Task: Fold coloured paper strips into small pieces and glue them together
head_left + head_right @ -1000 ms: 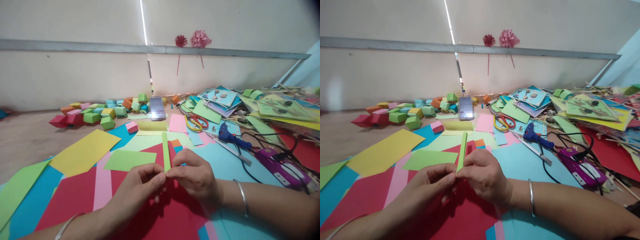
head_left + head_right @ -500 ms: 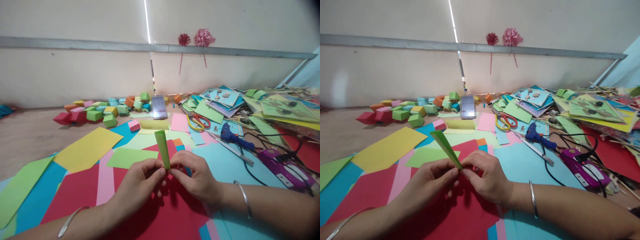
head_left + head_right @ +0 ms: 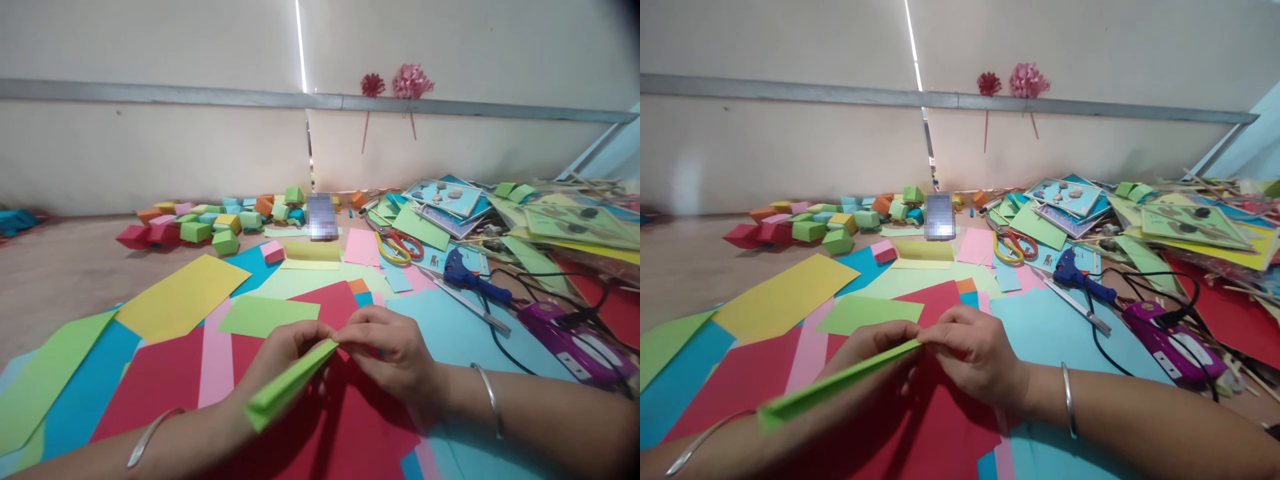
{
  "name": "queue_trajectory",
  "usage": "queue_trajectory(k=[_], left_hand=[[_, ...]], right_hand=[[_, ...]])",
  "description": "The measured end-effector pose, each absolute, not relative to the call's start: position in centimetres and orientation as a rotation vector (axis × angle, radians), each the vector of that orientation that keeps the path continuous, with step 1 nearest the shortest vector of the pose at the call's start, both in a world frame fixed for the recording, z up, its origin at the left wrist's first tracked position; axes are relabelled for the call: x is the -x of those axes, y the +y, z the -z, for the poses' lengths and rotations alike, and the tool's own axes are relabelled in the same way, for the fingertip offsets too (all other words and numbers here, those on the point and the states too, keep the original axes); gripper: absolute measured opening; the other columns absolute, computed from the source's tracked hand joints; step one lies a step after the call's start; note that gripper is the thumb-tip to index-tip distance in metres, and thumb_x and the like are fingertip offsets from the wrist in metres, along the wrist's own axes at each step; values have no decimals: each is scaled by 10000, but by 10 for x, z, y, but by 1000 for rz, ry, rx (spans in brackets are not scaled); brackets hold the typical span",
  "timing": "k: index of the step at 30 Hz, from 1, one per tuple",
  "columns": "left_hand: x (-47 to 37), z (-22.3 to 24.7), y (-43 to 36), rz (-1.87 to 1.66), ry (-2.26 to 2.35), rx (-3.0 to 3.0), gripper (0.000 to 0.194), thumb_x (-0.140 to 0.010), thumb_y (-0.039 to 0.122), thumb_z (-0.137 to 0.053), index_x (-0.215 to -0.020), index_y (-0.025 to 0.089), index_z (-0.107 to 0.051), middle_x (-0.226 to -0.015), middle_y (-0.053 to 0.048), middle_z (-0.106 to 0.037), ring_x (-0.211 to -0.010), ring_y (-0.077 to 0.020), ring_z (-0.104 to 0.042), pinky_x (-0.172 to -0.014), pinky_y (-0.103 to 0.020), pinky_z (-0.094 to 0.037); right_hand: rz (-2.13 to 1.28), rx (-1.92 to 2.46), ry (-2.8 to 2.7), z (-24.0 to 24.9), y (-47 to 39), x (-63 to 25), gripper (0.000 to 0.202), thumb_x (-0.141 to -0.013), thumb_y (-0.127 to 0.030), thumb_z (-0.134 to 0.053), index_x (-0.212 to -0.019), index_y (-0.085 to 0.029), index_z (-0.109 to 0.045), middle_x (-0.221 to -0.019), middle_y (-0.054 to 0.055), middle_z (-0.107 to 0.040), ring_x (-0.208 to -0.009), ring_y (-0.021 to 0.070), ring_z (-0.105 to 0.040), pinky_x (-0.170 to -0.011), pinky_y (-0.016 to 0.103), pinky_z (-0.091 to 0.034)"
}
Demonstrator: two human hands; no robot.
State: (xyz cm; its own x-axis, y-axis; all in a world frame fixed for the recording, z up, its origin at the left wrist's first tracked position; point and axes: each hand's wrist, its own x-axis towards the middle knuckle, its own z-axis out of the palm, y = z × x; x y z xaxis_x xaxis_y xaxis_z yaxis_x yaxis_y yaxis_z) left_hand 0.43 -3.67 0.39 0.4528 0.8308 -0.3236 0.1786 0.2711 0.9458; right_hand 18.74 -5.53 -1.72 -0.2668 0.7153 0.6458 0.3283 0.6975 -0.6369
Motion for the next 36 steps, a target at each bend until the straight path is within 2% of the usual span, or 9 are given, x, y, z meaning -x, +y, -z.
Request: queue_trajectory(k=[3, 6, 11, 17, 22, 25, 28, 31, 36], left_hand=[[-4, -5, -38, -557, 1059, -1338, 244, -661, 390, -697, -726, 161, -647, -576, -1, -597, -524, -157, -556, -510, -284, -450], [-3, -6, -39, -604, 1068, -1486, 212, -709, 378, -672, -712, 167, -665, -624, -15, -612, -578, -152, -548, -522, -263, -427], [-2, -9, -37, -620, 1077, -1519, 274, -767, 422, -620, -650, 175, -635, -560, 0, -585, -512, -144, -531, -484, -255, -392], [-4, -14, -36, -682, 1077, -1619, 226, -775, 358, -596, -639, 179, -615, -616, 7, -564, -600, -148, -498, -535, -250, -392], [-2, -10, -34, -645, 1081, -1689, 261, -838, 387, -548, -679, 184, -589, -655, 3, -543, -632, -157, -491, -538, -253, -399], [-3, -10, -34, -624, 1077, -1583, 271, -834, 411, -571, -687, 185, -561, -650, 14, -537, -605, -142, -495, -524, -247, -402], [-6, -12, -32, -586, 1036, -1422, 255, -797, 423, -631, -779, 172, -585, -662, 5, -600, -573, -143, -557, -527, -263, -447], [-9, -13, -31, -547, 1014, -1318, 277, -748, 427, -685, -745, 171, -578, -610, 5, -619, -508, -148, -588, -512, -280, -470], [-7, -8, -33, -553, 1025, -1237, 273, -701, 389, -733, -696, 156, -592, -560, 11, -602, -480, -118, -531, -484, -244, -397]], right_hand=[[-537, 917, -1819, 12, -54, -185, 207, -815, -56, -578, -840, -192, -731, -736, 15, -670, -655, 111, -608, -629, 227, -505], [-561, 955, -1797, 9, -53, -183, 218, -782, -46, -554, -781, -196, -712, -686, -1, -662, -631, 110, -582, -623, 234, -485], [-652, 987, -1791, 6, -56, -183, 189, -761, -65, -553, -760, -185, -698, -678, -1, -661, -632, 108, -569, -618, 234, -463], [-1177, 1083, -1500, 3, -56, -180, 58, -734, -170, -619, -788, -170, -640, -683, -10, -638, -612, 103, -555, -563, 223, -447], [-1411, 1072, -1296, 1, -54, -178, 67, -696, -192, -679, -737, -169, -631, -676, -15, -637, -636, 106, -569, -589, 235, -455], [-1428, 1086, -1241, 0, -54, -179, 71, -697, -196, -686, -733, -164, -634, -661, -22, -627, -618, 97, -559, -584, 233, -448], [-1377, 1125, -1248, 1, -53, -180, 49, -712, -186, -675, -736, -160, -641, -651, -25, -623, -609, 94, -558, -591, 236, -455], [-1336, 1148, -1279, 5, -53, -180, 54, -730, -184, -672, -770, -157, -648, -676, -9, -650, -636, 115, -597, -619, 257, -492], [-1256, 1097, -1396, 12, -57, -176, 41, -750, -162, -621, -775, -164, -654, -723, 24, -689, -675, 147, -649, -652, 292, -529]])
